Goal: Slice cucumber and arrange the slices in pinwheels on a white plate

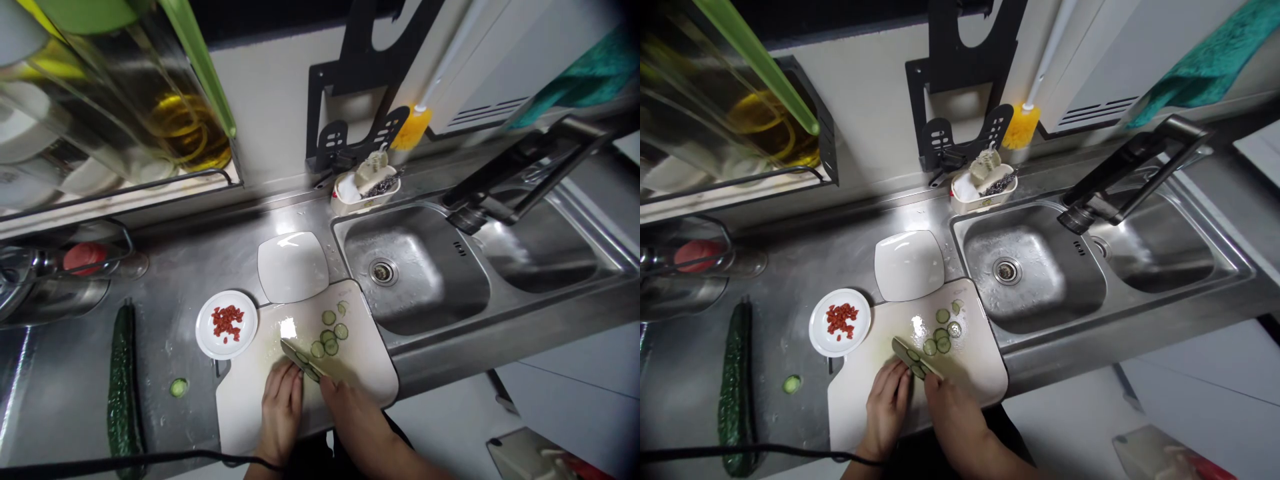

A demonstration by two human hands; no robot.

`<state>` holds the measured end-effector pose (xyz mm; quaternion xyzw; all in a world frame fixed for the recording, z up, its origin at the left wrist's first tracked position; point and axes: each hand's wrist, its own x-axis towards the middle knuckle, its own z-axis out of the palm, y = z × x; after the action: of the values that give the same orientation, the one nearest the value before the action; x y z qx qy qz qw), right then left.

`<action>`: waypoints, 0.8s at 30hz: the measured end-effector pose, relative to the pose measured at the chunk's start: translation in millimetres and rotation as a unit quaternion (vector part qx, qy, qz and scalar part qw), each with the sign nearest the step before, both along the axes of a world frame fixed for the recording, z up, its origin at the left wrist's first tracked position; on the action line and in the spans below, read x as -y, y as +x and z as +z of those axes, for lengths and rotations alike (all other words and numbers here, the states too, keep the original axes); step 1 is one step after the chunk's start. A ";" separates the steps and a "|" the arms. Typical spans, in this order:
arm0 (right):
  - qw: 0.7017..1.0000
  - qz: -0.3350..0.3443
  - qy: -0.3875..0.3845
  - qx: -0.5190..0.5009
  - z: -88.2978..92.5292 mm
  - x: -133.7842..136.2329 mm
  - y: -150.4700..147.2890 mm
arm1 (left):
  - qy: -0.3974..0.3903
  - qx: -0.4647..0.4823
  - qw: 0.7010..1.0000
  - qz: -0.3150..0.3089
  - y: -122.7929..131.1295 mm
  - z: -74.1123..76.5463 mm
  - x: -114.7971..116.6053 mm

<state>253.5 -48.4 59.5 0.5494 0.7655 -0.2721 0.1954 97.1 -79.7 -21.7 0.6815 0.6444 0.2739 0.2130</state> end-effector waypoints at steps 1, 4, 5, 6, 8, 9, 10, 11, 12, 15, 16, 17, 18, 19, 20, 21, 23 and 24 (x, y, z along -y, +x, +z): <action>1.000 0.000 0.007 -0.003 -2.2 0.4 -0.1 | -0.001 -0.001 1.000 0.000 0.1 0.0 0.1; 1.000 -0.009 0.010 -0.012 -8.4 0.7 -0.8 | -0.006 -0.004 1.000 0.001 0.5 0.2 0.3; 1.000 -0.012 0.003 -0.011 -9.7 0.3 -1.1 | -0.007 -0.005 1.000 0.002 0.7 0.5 0.3; 1.000 -0.014 -0.007 -0.008 -10.5 -0.4 -1.4 | -0.006 -0.004 1.000 0.003 0.8 0.8 0.2; 0.999 -0.013 -0.029 0.002 -10.5 -2.3 -1.8 | -0.006 -0.002 1.000 0.002 0.8 1.1 0.2; 0.999 -0.011 -0.035 0.007 -9.8 -3.3 -1.9 | -0.007 -0.001 1.000 0.002 0.6 1.0 0.3; 0.999 -0.010 -0.039 0.010 -8.8 -4.3 -1.7 | -0.009 0.000 1.000 0.001 0.4 0.7 0.6; 0.999 -0.010 -0.042 0.011 -7.8 -5.2 -1.5 | -0.012 0.001 1.000 0.000 0.1 0.2 0.9; 0.999 -0.011 -0.045 0.011 -6.9 -5.8 -1.1 | -0.016 0.001 1.000 -0.001 -0.2 -0.4 1.5; 0.998 -0.018 -0.053 0.012 -6.4 -5.8 0.5 | -0.026 -0.005 1.000 -0.011 -0.9 -1.7 3.9; 0.998 -0.021 -0.050 0.012 -7.0 -5.3 1.2 | -0.028 -0.008 0.999 -0.016 -1.7 -1.7 5.0; 0.999 -0.023 -0.042 0.008 -7.8 -4.6 2.0 | -0.027 -0.010 0.999 -0.017 -3.2 -1.4 6.4; 0.999 -0.025 -0.032 0.004 -8.7 -3.7 2.9 | -0.022 -0.011 1.000 -0.012 -6.0 -1.0 8.0; 0.999 -0.026 -0.022 0.000 -9.8 -2.8 3.9 | -0.016 -0.013 1.000 0.001 -10.5 -0.4 9.8; 1.000 -0.028 -0.012 -0.004 -10.8 -1.9 5.0 | -0.007 -0.016 1.000 0.023 -16.9 0.1 11.9; 1.000 -0.029 -0.007 -0.009 -11.8 -1.0 5.9 | 0.002 -0.024 0.998 0.055 -25.4 0.3 14.3; 0.999 -0.030 0.000 -0.015 -14.0 0.8 7.7 | 0.009 -0.059 0.990 0.131 -47.9 -0.3 19.4; 0.999 -0.032 0.004 -0.017 -15.4 1.7 8.5 | 0.007 -0.080 0.982 0.173 -60.7 -1.2 22.0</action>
<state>261.9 -50.1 44.1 0.5693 0.7520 -0.2846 0.1713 36.5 -101.7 -22.9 0.5812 0.7655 0.2552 0.1056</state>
